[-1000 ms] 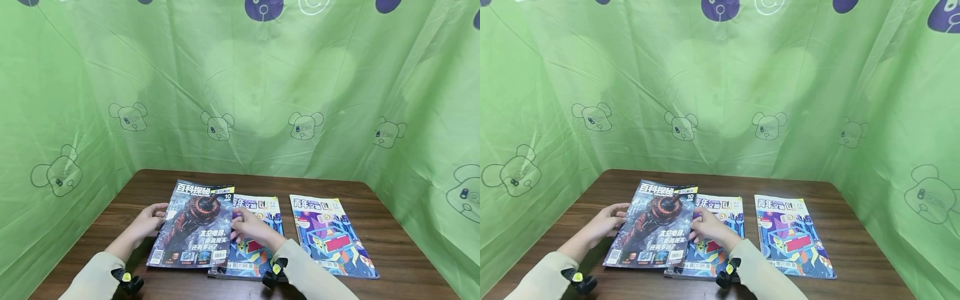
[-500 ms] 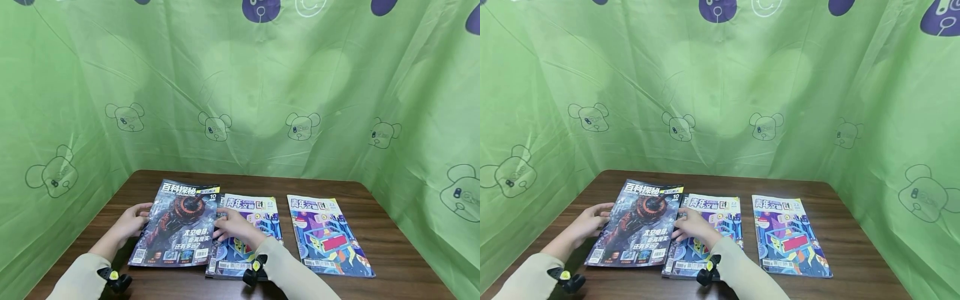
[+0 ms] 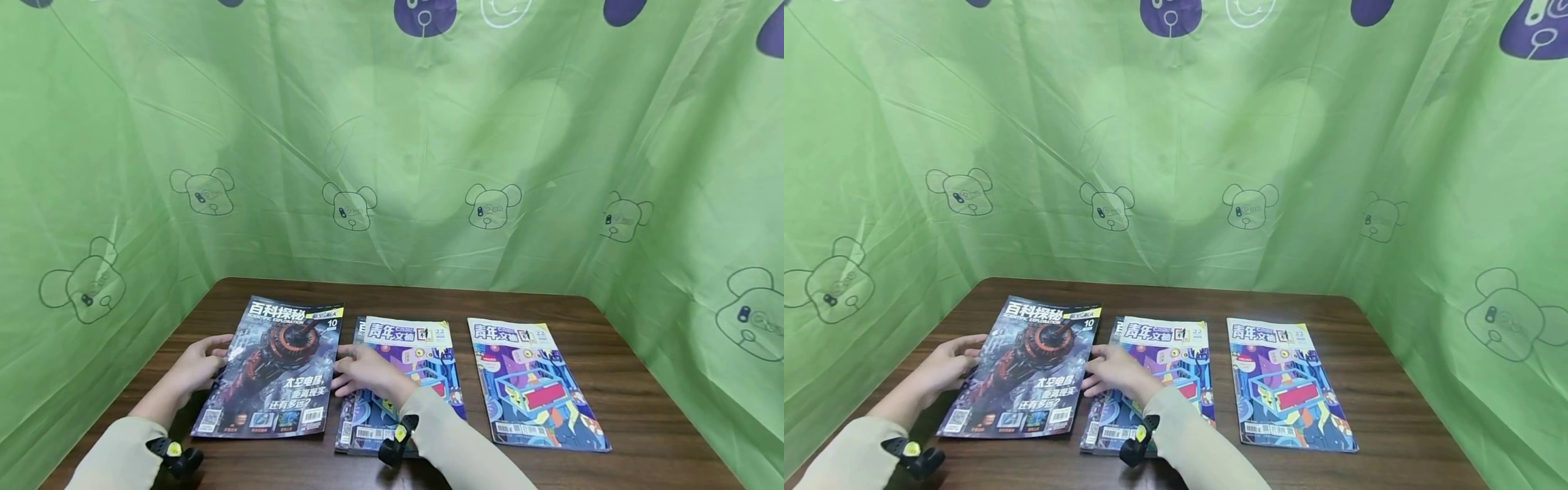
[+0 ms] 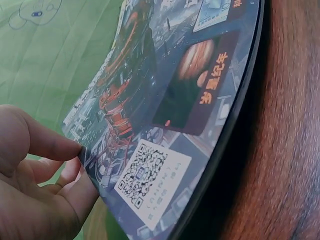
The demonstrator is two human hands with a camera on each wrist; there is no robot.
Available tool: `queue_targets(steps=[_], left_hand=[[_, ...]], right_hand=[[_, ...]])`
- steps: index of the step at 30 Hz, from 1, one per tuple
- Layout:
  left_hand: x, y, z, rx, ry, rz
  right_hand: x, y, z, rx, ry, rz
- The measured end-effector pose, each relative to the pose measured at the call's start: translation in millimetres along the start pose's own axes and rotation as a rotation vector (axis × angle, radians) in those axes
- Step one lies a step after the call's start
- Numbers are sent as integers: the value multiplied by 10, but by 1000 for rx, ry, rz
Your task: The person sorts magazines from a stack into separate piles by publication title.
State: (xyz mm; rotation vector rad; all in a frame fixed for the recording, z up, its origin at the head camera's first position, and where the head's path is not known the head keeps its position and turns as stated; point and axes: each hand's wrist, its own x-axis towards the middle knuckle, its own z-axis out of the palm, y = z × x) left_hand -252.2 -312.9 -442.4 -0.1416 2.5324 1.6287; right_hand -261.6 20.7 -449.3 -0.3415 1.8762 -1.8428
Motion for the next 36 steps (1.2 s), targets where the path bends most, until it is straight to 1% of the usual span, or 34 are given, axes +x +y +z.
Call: queue_targets(steps=[5,9,14,18,23,29,33,36], left_hand=[[44,-43,-20,18,4,-8],[68,-60,-21,14,1,-13],[94,-82,-23,29,8,-21],[105,-129,-28,46,21,-23],[102,-168,-30,47,30,-5],[92,-185,-36,128,64,32],[102,-201,-43,154,68,30],[109,-210,-45,155,72,25]], right_hand=[[5,-10,23,23,-44,4],[7,-11,29,29,-63,1],[13,-7,27,26,-70,4],[10,-19,27,17,-74,5],[10,-28,27,12,-81,6],[-7,-42,26,11,-83,5],[-21,-44,18,-24,-84,-6],[-28,-52,15,-58,-80,-8]])
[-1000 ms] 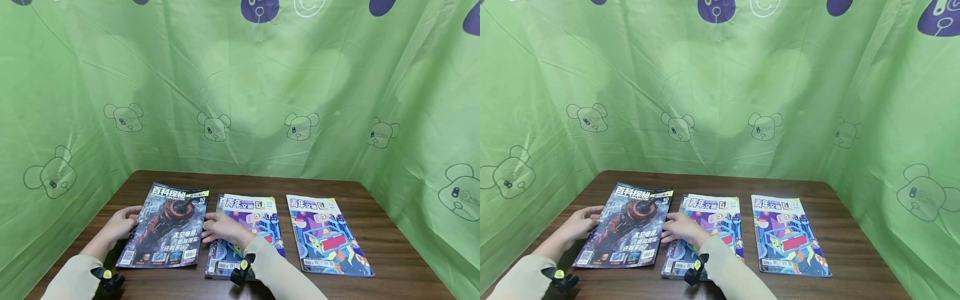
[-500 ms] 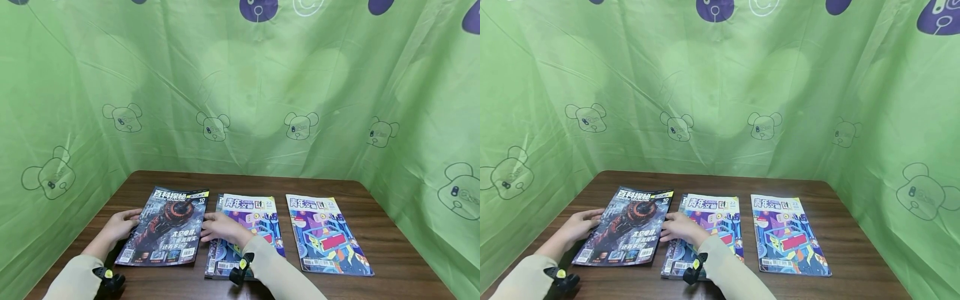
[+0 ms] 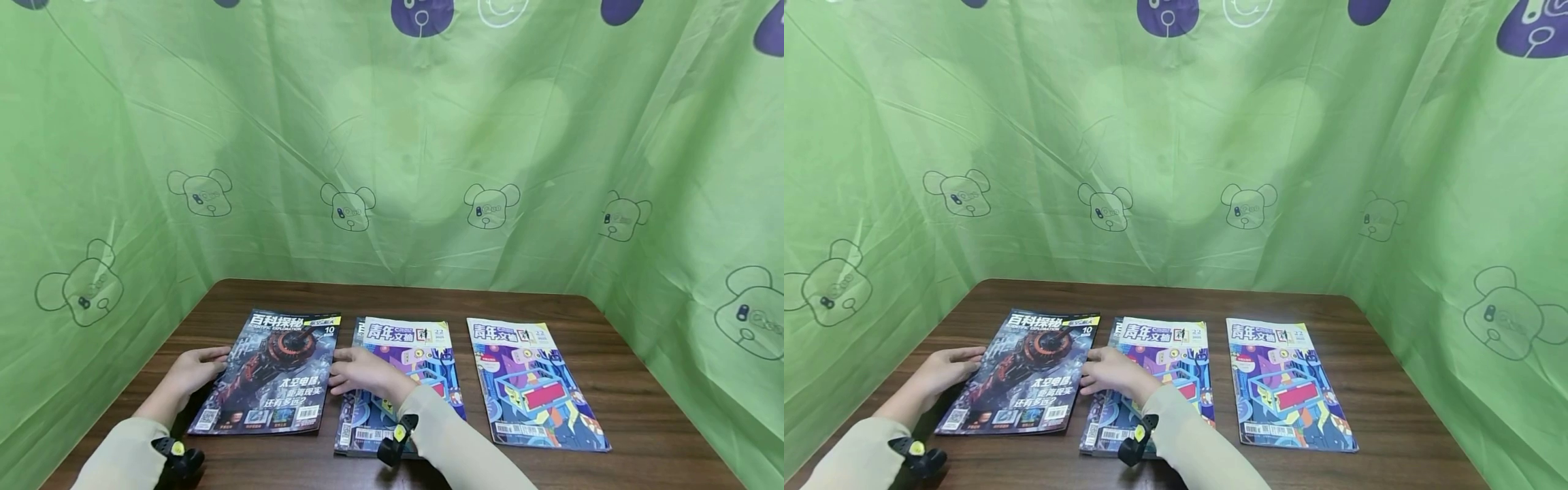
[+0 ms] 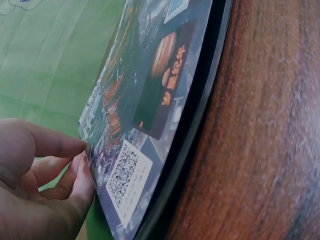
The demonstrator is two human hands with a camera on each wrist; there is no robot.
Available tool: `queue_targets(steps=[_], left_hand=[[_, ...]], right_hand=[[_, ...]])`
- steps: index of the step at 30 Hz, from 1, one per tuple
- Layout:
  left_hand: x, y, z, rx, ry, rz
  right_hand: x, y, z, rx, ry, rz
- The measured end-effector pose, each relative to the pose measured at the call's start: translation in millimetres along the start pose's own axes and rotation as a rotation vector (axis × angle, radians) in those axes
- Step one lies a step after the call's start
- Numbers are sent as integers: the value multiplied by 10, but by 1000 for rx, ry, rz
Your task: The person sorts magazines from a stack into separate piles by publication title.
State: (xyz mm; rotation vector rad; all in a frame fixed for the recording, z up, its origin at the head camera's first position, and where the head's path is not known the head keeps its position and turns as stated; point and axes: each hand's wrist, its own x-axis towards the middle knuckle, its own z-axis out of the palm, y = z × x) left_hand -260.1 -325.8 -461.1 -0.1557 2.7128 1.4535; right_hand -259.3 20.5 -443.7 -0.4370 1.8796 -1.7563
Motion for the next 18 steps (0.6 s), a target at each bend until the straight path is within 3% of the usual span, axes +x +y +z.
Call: queue_targets(steps=[10,18], left_hand=[[-56,46,-35,39,22,4],[-81,104,-11,49,42,28]], right_hand=[[-64,-92,8,-129,-31,-27],[-104,-98,-17,-151,-44,-26]])
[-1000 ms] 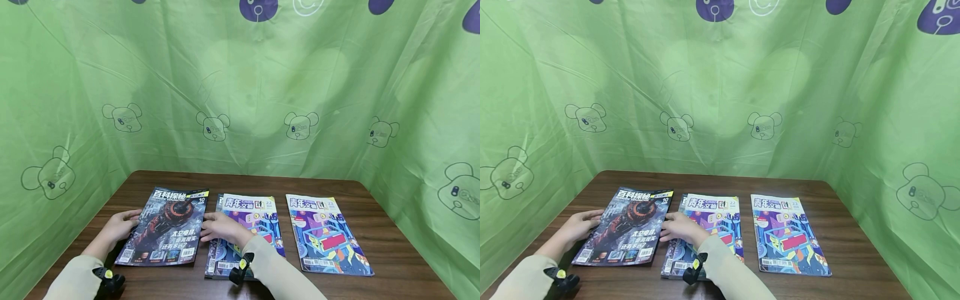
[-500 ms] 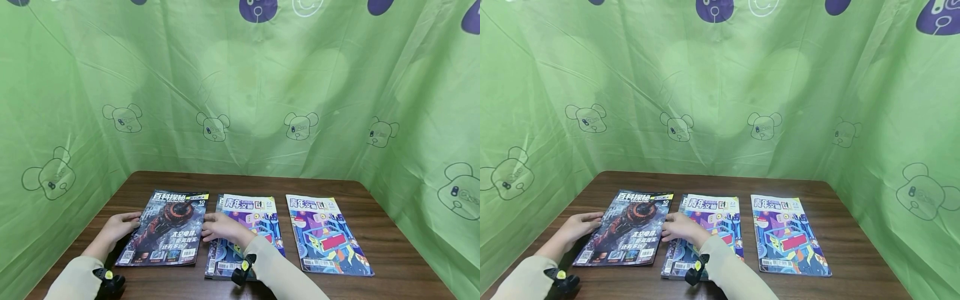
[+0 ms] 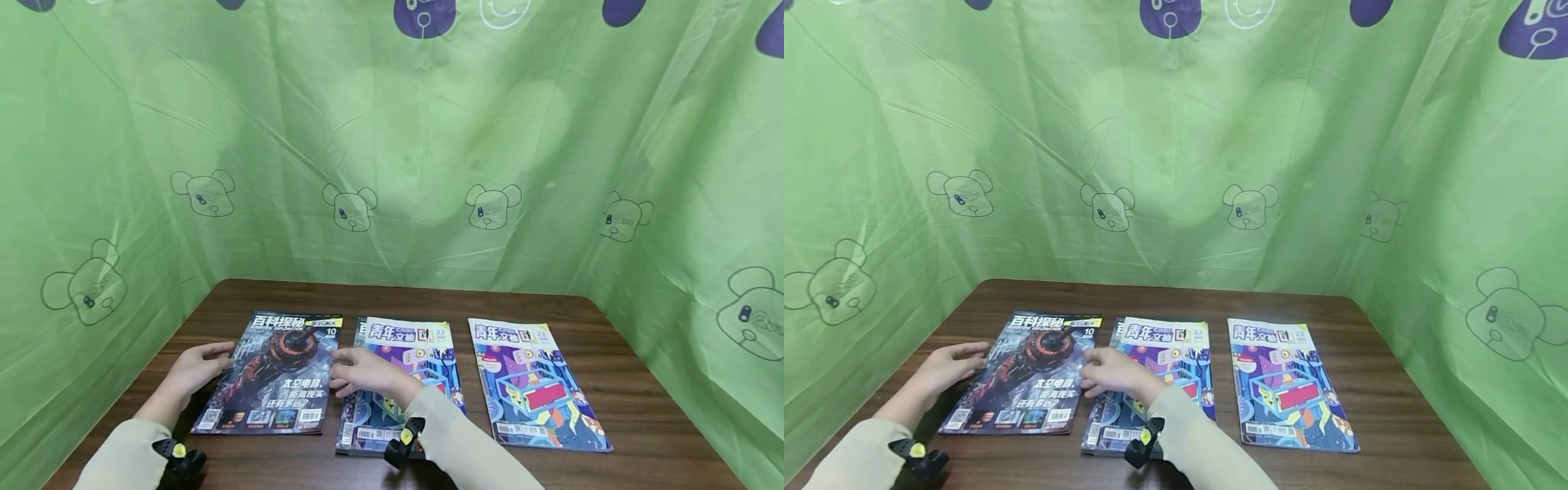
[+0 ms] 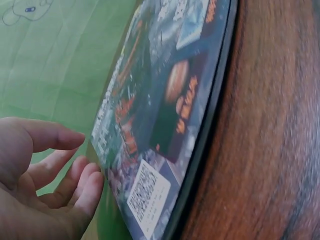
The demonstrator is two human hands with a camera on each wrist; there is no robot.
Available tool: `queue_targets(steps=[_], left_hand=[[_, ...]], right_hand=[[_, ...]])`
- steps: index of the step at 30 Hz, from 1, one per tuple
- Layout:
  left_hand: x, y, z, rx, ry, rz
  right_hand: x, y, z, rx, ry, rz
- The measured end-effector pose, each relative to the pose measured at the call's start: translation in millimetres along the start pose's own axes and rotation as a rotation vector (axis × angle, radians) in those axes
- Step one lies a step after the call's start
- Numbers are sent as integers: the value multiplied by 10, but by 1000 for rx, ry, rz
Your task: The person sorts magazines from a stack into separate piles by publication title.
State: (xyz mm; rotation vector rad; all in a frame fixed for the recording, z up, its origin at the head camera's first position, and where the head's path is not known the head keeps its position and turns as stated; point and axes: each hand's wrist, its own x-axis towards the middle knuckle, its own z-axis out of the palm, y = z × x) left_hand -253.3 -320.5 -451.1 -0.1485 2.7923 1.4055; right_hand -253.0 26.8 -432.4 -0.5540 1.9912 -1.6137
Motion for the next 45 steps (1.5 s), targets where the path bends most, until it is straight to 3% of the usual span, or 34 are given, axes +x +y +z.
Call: queue_targets(steps=[16,29,45], left_hand=[[-49,248,179,-136,-82,25],[-90,523,429,-236,-155,64],[-122,756,813,-403,-266,70]], right_hand=[[-88,40,-243,21,11,-29],[-316,102,-572,-138,83,28],[-493,280,-861,-48,102,7]])
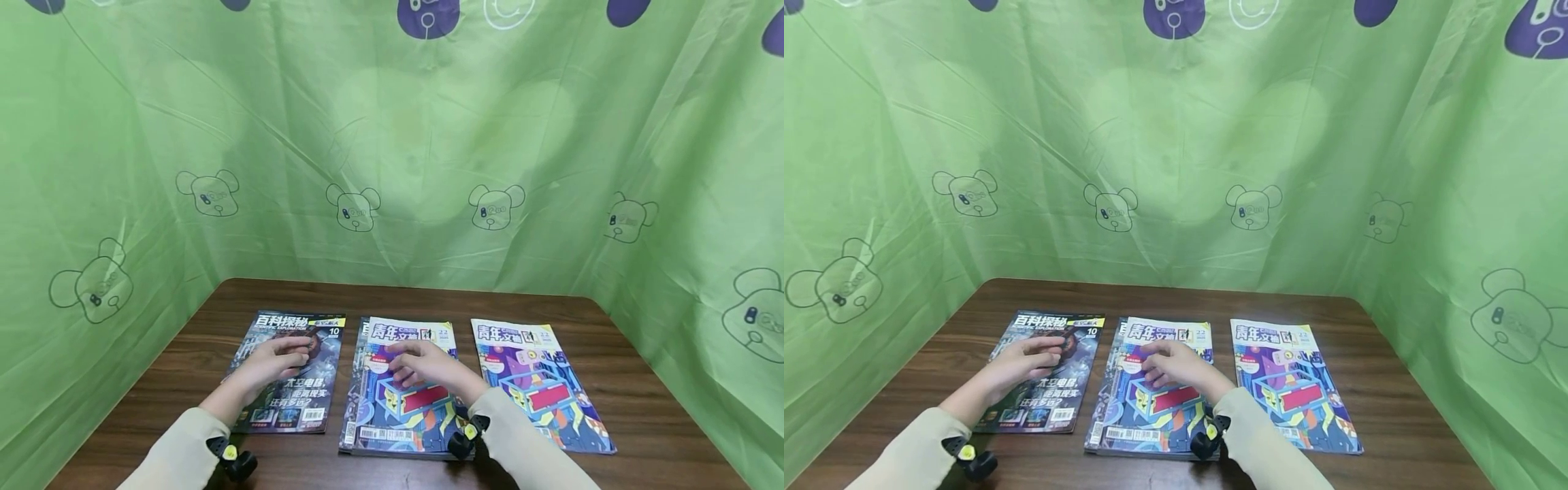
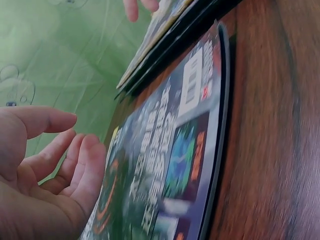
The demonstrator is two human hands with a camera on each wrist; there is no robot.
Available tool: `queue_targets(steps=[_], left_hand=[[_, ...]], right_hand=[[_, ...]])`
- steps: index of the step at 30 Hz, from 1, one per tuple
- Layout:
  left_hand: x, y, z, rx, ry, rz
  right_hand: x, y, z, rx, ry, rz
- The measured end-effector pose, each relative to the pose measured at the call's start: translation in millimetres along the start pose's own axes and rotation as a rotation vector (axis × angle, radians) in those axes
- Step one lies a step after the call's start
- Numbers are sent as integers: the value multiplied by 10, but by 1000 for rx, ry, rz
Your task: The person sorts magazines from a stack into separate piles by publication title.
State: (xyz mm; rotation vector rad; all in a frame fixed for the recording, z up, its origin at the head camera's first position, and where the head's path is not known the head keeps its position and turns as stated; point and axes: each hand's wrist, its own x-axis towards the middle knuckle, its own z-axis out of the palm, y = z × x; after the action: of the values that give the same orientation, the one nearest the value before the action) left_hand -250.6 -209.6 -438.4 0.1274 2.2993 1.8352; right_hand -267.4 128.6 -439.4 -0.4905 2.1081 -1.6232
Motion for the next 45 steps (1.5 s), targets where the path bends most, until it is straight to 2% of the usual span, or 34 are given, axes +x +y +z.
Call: queue_targets(steps=[10,16,22,30,36,41,45], left_hand=[[64,14,192,-13,-34,1],[94,30,280,-9,-112,17],[119,33,388,-60,-194,20],[144,59,503,-55,-223,19],[164,83,535,-92,-289,8],[174,90,586,-115,-299,-18],[175,82,623,-113,-287,-39]], right_hand=[[-126,64,-180,-20,29,-1],[-244,114,-332,9,51,-4],[-360,159,-474,-67,101,-11],[-525,198,-661,-139,161,9],[-643,208,-752,-168,180,-11],[-698,239,-808,-169,225,16],[-728,256,-844,-116,197,47]])
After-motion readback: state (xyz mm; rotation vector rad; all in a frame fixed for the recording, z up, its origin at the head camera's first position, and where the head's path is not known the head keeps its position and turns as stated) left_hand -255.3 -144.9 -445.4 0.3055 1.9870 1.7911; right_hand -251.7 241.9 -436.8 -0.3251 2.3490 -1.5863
